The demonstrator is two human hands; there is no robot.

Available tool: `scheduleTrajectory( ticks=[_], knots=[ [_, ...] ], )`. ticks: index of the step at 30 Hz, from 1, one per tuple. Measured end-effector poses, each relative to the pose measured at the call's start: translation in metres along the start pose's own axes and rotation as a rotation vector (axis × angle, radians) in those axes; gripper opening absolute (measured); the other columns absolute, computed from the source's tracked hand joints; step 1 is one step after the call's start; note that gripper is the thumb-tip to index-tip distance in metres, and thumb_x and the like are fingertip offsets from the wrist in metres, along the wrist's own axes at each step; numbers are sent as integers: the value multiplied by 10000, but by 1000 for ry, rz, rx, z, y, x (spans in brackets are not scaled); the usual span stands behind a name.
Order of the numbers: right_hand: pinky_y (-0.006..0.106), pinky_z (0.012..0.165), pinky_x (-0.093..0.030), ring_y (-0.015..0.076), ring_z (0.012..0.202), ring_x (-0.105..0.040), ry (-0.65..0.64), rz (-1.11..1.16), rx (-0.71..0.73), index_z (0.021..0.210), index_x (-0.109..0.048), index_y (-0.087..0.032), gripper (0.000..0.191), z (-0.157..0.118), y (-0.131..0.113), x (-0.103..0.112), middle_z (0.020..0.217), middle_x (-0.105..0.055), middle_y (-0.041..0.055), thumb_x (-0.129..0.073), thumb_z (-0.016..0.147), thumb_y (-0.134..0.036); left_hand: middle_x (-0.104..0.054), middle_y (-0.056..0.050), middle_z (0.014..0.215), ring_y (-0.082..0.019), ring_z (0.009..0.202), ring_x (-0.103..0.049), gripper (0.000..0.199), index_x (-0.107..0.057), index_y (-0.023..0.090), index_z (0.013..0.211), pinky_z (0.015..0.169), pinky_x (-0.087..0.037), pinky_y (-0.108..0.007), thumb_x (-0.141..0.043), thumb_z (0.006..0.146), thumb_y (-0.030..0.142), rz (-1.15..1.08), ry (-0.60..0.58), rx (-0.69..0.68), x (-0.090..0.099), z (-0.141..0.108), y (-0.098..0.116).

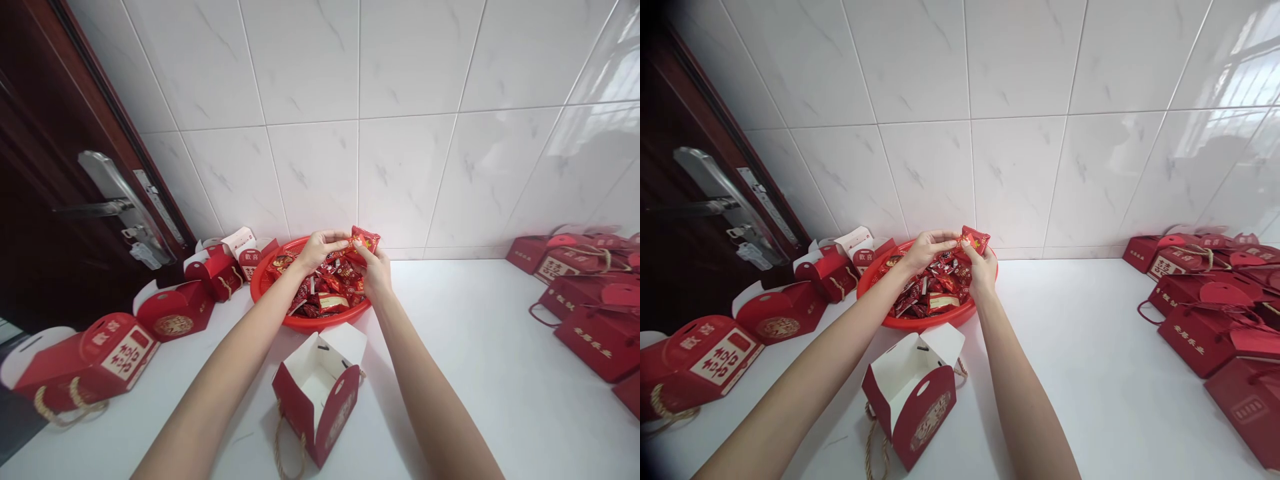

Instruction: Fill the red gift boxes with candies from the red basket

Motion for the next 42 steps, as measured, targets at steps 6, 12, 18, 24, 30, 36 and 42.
scheduleTrajectory(
  ticks=[6, 12, 18, 24, 30, 36, 42],
  knots=[
    [253, 641, -558, 161, 703, -695, 42, 21, 36, 811, -697, -174, 201, 4, 2, 3, 769, -748, 1, -798, 655, -249, -765, -70, 924, -205, 908, -697, 379, -747, 145, 905, 902, -524, -352, -751, 700, 464, 125, 50, 18, 4, 5, -9],
    [257, 619, -568, 160, 675, -684, 150, 105, 71, 772, -658, -176, 228, 7, 2, 6, 722, -730, -6, -822, 633, -251, -742, -23, 740, -214, 769, -681, 178, -754, 184, 743, 765, -517, -307, -691, 695, 343, 650, -212, 198, -2, -4, -32],
    [290, 624, -588, 186, 692, -698, 156, 109, 79, 777, -674, -181, 258, 9, 4, 7, 724, -737, -2, -835, 598, -274, -763, -21, 1058, -271, 990, -682, 520, -740, 261, 1102, 831, -498, -295, -778, 585, 307, 1128, -570, 282, -23, -11, -43],
    [293, 648, -583, 187, 718, -706, 140, 63, 88, 792, -669, -182, 256, 10, 6, 8, 743, -736, 0, -825, 623, -294, -761, -81, 1075, -353, 1047, -663, 444, -773, 237, 950, 955, -464, -421, -828, 511, 268, 1269, -542, 367, -33, -8, -45],
    [289, 645, -581, 189, 722, -697, 147, 58, 97, 760, -664, -183, 246, 10, 6, 8, 722, -730, -4, -823, 603, -285, -729, -15, 667, -258, 758, -683, 167, -737, 226, 603, 781, -496, -329, -838, 471, 248, 1114, -460, 355, -11, -1, -43],
    [300, 652, -581, 189, 712, -691, 135, 80, 78, 752, -644, -176, 268, 10, 7, 8, 733, -727, 6, -833, 600, -289, -748, -48, 797, -189, 723, -635, 283, -772, 166, 777, 685, -464, -290, -679, 726, 429, 810, -242, 162, 18, 6, -22],
    [280, 605, -581, 182, 684, -692, 143, 97, 53, 766, -654, -175, 250, 7, 3, 5, 734, -737, 10, -826, 610, -270, -682, -22, 695, -158, 669, -555, 406, -715, 153, 695, 685, -418, -304, -808, 567, 527, 455, -26, 144, 23, 5, -14]
  ],
)
Point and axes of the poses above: each hand's wrist, its own z-axis towards the middle knuckle, its own x-axis out of the back of the hand, y = z × x, the point moved 1 cm from there along z, towards the middle knuckle
